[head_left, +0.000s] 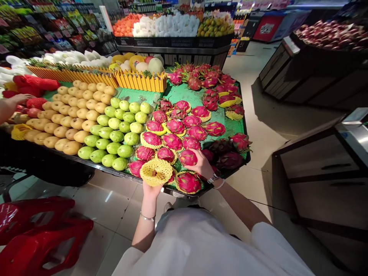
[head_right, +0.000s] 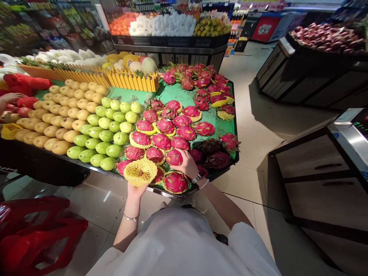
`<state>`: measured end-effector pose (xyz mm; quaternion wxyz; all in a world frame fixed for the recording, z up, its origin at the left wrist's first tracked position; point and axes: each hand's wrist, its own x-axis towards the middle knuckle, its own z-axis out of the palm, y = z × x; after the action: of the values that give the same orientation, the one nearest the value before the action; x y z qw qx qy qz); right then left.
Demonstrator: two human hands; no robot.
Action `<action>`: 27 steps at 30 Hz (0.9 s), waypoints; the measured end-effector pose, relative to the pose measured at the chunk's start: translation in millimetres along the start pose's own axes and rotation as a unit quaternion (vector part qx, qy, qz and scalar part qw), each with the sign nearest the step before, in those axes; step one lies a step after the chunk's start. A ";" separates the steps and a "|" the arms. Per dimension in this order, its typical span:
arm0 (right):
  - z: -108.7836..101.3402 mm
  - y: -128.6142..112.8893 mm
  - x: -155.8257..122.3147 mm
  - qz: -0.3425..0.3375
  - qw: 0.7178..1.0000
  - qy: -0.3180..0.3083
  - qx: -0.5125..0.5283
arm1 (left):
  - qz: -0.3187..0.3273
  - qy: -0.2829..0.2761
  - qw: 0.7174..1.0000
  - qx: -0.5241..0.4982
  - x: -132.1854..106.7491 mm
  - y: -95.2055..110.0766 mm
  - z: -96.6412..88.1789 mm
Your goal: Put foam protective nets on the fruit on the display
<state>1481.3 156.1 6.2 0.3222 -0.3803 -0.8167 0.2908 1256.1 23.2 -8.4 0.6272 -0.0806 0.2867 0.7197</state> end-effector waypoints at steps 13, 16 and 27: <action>-64.3 -85.3 -16.2 -0.003 0.970 0.051 0.239 | -0.022 -0.059 0.995 0.075 20.2 -39.4 50.9; -54.5 -98.7 -15.3 -0.008 0.987 0.030 0.160 | -0.012 -0.084 0.992 0.089 21.4 -51.9 60.7; -26.0 -93.0 -19.7 -0.006 1.000 0.007 0.029 | 0.015 -0.040 0.990 0.136 34.0 -70.7 47.9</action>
<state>1470.3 95.8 83.4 0.3402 -0.3680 -0.8079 0.3100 1328.0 80.3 -7.2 0.6324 0.0386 0.3578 0.6860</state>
